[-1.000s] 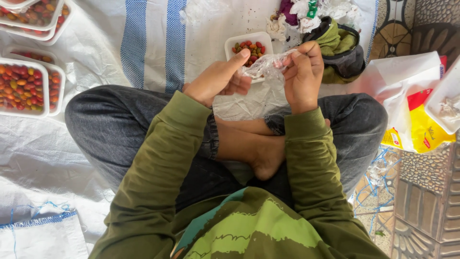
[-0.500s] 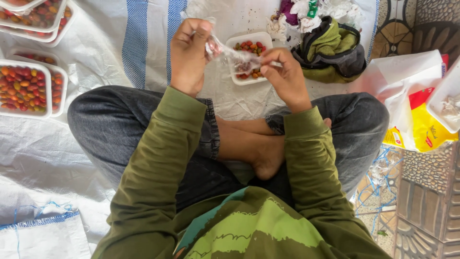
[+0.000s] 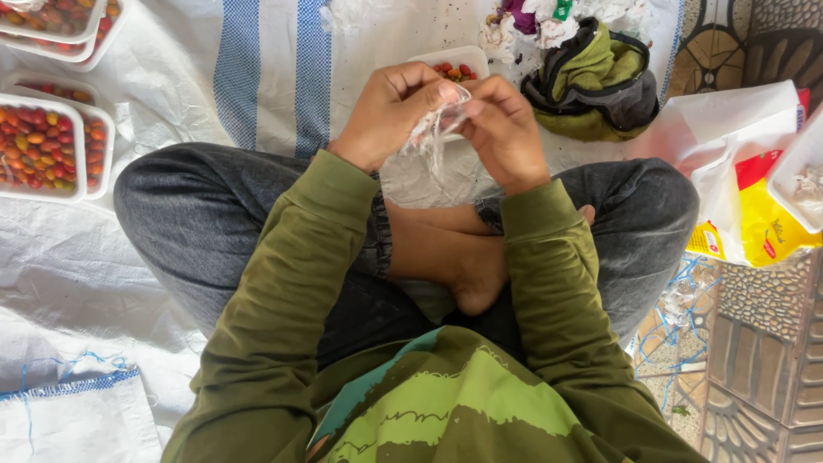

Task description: A person is manually wrapping small plastic trays containing produce with plastic film and sealing them.

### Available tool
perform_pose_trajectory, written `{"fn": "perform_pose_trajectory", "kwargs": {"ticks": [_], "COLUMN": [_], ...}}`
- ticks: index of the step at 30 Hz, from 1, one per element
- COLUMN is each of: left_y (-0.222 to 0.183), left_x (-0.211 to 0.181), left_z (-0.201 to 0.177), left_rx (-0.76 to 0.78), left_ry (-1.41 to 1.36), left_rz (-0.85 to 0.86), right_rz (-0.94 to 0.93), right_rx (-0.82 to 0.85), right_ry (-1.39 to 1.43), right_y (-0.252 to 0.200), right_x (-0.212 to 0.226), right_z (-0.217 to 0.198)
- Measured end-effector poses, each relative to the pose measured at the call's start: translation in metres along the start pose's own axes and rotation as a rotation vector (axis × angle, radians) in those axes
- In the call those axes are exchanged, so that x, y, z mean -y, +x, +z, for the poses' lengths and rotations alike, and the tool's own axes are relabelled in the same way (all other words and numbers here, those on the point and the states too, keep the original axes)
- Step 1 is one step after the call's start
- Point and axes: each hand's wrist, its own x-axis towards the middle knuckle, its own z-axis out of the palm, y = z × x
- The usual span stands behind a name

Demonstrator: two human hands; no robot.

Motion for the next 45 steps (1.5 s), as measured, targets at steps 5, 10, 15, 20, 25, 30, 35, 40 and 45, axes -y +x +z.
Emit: {"fn": "perform_pose_trajectory", "kwargs": {"ticks": [5, 10, 15, 20, 25, 30, 35, 40, 45], "left_y": [0.004, 0.005, 0.002, 0.001, 0.009, 0.009, 0.011, 0.002, 0.005], "left_x": [0.013, 0.007, 0.016, 0.027, 0.051, 0.037, 0.038, 0.018, 0.017], "left_z": [-0.018, -0.011, 0.000, 0.001, 0.004, 0.018, 0.025, 0.028, 0.015], "left_rx": [-0.095, -0.007, 0.098, 0.088, -0.037, -0.343, -0.327, -0.296, -0.338], "left_ry": [0.224, 0.139, 0.165, 0.426, 0.726, 0.396, -0.036, 0.321, 0.723], "left_rz": [0.178, 0.036, 0.032, 0.014, -0.003, 0.322, 0.049, 0.257, 0.489], "right_rz": [-0.014, -0.070, -0.169, -0.158, -0.213, -0.252, 0.007, 0.340, 0.473], "right_rx": [-0.201, -0.347, -0.431, -0.525, -0.504, -0.616, -0.542, -0.461, -0.138], "right_ry": [0.115, 0.066, 0.000, -0.147, -0.217, -0.252, -0.209, 0.030, 0.072], "right_y": [-0.003, -0.002, 0.002, -0.001, -0.002, 0.002, 0.002, 0.008, -0.002], "right_x": [-0.004, -0.018, -0.023, -0.016, -0.019, -0.025, -0.012, -0.016, -0.002], "right_z": [-0.022, -0.026, -0.023, -0.014, -0.026, -0.035, -0.012, -0.006, -0.017]}}
